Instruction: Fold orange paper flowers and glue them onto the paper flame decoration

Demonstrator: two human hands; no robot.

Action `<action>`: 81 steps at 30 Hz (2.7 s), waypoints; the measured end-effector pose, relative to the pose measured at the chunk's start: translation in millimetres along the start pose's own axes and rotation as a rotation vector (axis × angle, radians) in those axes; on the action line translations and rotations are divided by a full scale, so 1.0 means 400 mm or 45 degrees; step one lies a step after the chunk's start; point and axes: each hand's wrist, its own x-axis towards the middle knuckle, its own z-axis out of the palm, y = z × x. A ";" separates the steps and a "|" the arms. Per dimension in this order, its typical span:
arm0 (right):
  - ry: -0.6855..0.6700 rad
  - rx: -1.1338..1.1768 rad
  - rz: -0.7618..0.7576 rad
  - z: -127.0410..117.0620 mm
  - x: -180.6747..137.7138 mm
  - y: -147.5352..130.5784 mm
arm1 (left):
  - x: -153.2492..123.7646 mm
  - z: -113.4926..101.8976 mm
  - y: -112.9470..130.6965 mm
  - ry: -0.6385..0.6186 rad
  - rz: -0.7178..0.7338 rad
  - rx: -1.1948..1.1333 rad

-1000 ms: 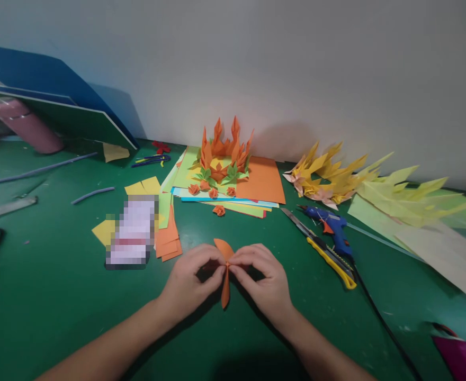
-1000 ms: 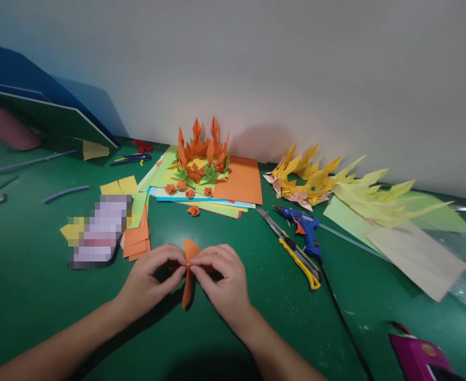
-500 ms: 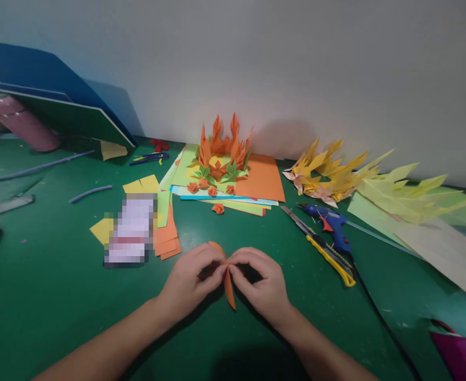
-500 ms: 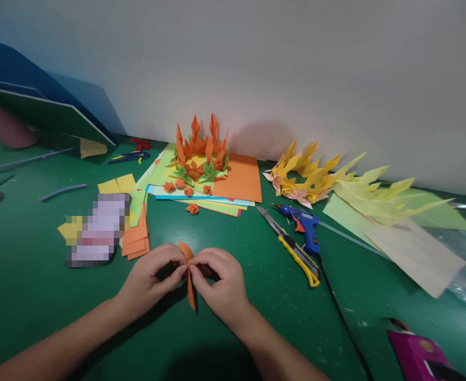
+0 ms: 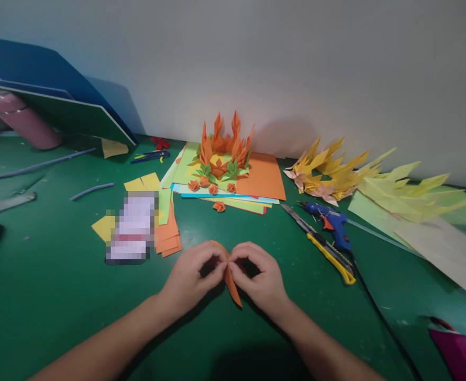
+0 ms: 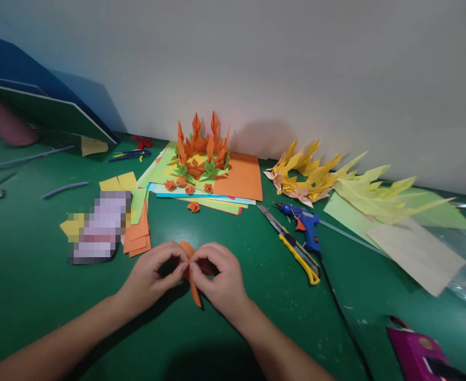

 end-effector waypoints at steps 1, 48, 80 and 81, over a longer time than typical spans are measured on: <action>-0.007 0.004 -0.006 0.000 0.001 0.000 | -0.001 0.000 -0.001 0.007 0.017 0.009; -0.065 0.282 0.252 0.002 0.002 0.010 | -0.002 0.007 0.002 -0.051 -0.463 -0.261; 0.049 0.518 0.539 0.005 0.000 0.018 | 0.020 -0.003 0.029 0.000 -0.823 -0.550; 0.055 0.499 0.542 0.005 0.000 0.018 | 0.020 -0.003 0.030 -0.001 -0.818 -0.538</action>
